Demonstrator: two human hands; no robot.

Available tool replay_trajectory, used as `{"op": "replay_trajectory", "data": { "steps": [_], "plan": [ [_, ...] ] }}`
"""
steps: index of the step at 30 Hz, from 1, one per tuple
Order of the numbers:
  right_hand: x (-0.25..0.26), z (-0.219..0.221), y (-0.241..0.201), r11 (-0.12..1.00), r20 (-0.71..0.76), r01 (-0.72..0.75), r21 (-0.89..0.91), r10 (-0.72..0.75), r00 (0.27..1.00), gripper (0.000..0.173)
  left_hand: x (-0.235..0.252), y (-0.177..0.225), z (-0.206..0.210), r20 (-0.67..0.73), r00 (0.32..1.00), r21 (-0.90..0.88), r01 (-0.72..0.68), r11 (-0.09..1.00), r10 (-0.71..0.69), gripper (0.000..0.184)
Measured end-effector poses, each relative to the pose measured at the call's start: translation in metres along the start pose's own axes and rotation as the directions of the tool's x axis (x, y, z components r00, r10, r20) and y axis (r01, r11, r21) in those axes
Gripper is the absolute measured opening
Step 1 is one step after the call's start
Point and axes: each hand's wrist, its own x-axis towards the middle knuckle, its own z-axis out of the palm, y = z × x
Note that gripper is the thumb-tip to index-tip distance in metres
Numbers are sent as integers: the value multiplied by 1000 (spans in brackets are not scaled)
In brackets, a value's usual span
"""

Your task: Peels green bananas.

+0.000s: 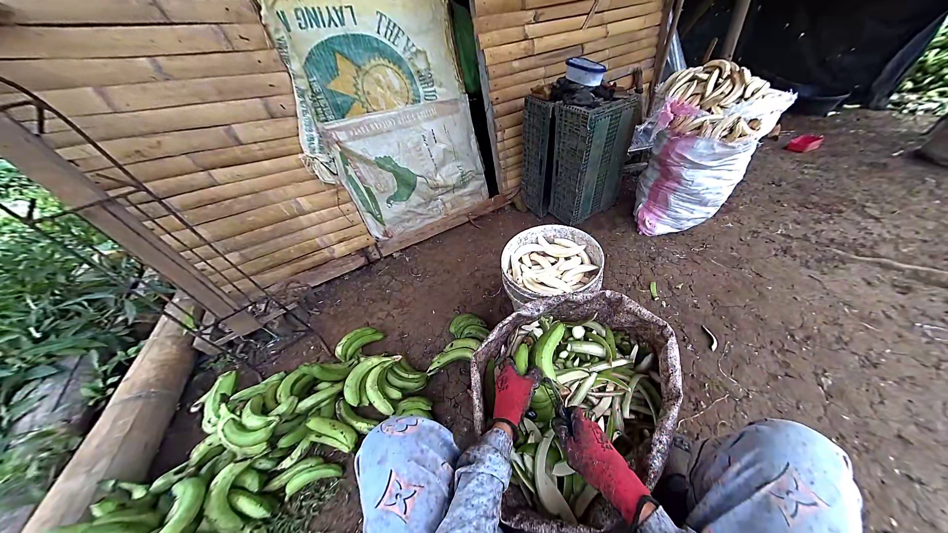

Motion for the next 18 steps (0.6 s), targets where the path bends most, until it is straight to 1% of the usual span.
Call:
{"op": "replay_trajectory", "data": {
  "steps": [3, 7, 11, 13, 15, 18],
  "plan": [
    [1, 7, 0, 998, 21, -45, -53, 46, 999, 45, -1, -4, 2, -4, 1000, -23, -9, 1000, 9, 71],
    [24, 20, 5, 992, 16, -57, -116, 59, 998, 49, -5, -15, 9, -30, 1000, -45, -9, 999, 7, 75],
    [12, 9, 0, 990, 64, -80, -115, 88, 994, 45, -3, -20, 8, -55, 998, -73, -23, 997, 19, 66],
    [8, 5, 2, 990, 85, -93, -108, 103, 991, 45, -2, -22, 10, -52, 999, -117, -24, 993, 18, 67],
    [18, 6, 1, 991, 92, -72, -110, 82, 992, 44, -1, -25, 8, -38, 999, -145, -12, 989, 7, 69],
    [29, 8, -6, 985, 92, -50, -162, 66, 994, 44, -1, -27, 6, -69, 998, -170, -20, 985, 8, 70]
  ]
}}
